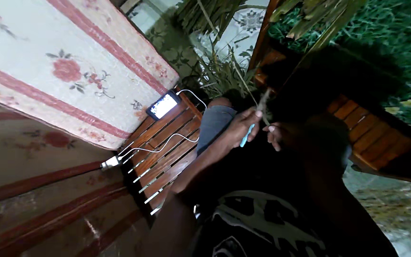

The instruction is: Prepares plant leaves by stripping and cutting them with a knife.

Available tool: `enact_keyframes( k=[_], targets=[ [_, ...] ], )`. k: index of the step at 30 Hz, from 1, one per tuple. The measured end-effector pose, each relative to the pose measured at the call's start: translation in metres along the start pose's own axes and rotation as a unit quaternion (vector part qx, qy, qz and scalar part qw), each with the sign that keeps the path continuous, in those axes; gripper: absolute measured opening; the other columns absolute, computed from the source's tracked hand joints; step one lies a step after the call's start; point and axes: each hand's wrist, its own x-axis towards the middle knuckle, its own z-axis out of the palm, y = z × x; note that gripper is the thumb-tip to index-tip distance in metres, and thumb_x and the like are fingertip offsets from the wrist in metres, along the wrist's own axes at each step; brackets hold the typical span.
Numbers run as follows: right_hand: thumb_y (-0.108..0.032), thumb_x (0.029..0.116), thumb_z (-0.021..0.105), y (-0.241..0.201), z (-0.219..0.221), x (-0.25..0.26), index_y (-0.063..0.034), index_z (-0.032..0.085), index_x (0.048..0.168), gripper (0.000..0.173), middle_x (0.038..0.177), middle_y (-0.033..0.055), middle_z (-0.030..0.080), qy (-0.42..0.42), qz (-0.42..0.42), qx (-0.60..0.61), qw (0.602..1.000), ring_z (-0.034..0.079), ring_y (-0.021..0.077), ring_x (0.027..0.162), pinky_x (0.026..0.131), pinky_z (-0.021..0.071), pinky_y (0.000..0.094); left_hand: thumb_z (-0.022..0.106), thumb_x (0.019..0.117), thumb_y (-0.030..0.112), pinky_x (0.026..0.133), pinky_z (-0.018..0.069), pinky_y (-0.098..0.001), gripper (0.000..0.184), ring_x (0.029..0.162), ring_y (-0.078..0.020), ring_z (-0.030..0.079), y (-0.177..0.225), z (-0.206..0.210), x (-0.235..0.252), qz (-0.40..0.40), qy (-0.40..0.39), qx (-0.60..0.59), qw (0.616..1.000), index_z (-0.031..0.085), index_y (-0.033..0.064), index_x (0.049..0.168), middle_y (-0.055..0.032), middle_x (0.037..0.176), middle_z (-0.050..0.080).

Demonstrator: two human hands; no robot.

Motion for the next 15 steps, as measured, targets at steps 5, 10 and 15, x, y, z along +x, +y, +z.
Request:
enact_keyframes(
  k=[5,10,15],
  targets=[
    [-0.021,0.1076,0.042,0.008,0.004,-0.001,0.0026,0.061,0.127,0.036,0.086,0.0026,0.068,-0.013,0.019,-0.03,0.999,0.058,0.0044,0.057,0.053,0.0517,0.0215,0.042,0.1105,0.023,0.044,0.0445,-0.0181,0.03,0.045,-0.0047,0.047,0.018,0.0,0.005,0.007,0.049,0.03,0.998,0.06,0.0049,0.128,0.0026,0.059,0.049],
    [-0.021,0.1099,0.038,0.017,0.006,-0.006,0.0017,0.064,0.125,0.038,0.083,0.0013,0.066,0.017,0.002,-0.046,0.999,0.058,0.0036,0.059,0.056,0.0527,0.022,0.04,0.1113,0.026,0.042,0.0434,-0.0209,0.033,0.044,-0.0074,0.045,0.029,-0.013,0.011,0.043,0.075,0.025,0.996,0.057,0.0078,0.133,0.0016,0.059,0.046],
    [-0.021,0.1103,0.038,-0.001,0.012,-0.009,0.0021,0.064,0.112,0.035,0.073,-0.0018,0.062,0.06,0.006,-0.018,0.998,0.053,0.0027,0.054,0.052,0.049,0.021,0.049,0.1093,0.026,0.047,0.0443,-0.0235,0.031,0.049,-0.009,0.05,0.008,0.007,0.002,-0.046,-0.054,0.249,0.966,0.057,0.0057,0.131,-0.002,0.064,0.054]
  ],
)
